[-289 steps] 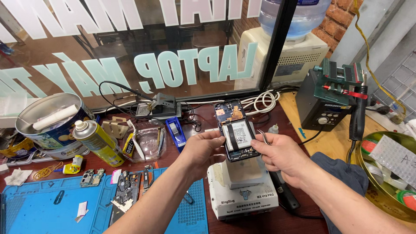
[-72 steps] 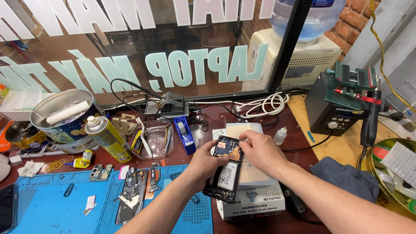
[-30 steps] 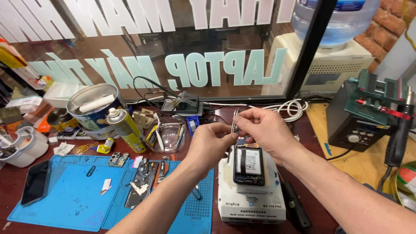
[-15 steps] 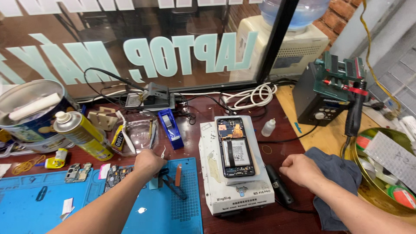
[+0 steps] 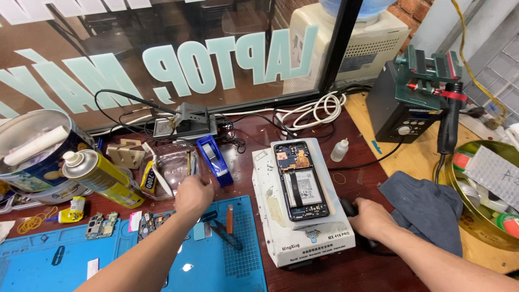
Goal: The person is repairing a smartphone. They use tweezers to remove and place small components on the motherboard, then use a magnetic screwdriver to tighten screws. The person also wipes the device with a cloth.
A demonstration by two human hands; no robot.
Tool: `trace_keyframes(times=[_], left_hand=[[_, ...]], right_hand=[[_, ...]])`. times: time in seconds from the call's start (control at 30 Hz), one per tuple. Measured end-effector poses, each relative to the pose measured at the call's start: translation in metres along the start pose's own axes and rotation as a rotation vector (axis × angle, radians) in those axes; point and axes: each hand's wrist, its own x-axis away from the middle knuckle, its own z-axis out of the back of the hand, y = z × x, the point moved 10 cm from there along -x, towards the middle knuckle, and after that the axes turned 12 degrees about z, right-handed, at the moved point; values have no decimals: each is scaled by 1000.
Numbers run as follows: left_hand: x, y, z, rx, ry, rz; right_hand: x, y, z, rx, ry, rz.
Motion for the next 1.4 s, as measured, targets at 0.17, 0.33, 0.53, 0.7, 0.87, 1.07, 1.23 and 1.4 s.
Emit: trace_keyframes(times=[0.17, 0.33, 0.53, 0.7, 0.87, 1.07, 1.23, 1.4], left_hand=[[43, 62, 20, 478, -212, -68], [107, 136, -5, 830, -689, -50], [157, 208, -28, 1131, -1057, -52], [150, 212, -24, 1134, -997, -112], [136, 209, -29, 1232, -988, -62], [110, 199, -20, 1341, -925, 77], [122, 203, -18, 1253, -908, 48], [122, 196, -6, 1130, -767, 43]], right_hand=[[-7, 27, 42, -132, 125, -23], [13, -10, 95, -929, -5, 169], [58, -111, 121, -1149, -295, 293], [74, -140, 111, -1255, -441, 291], [78, -151, 116, -1230, -417, 318], [91, -154, 122, -1124, -427, 259], [84, -161, 124, -1088, -366, 371], [80, -172, 130, -1094, -344, 473]])
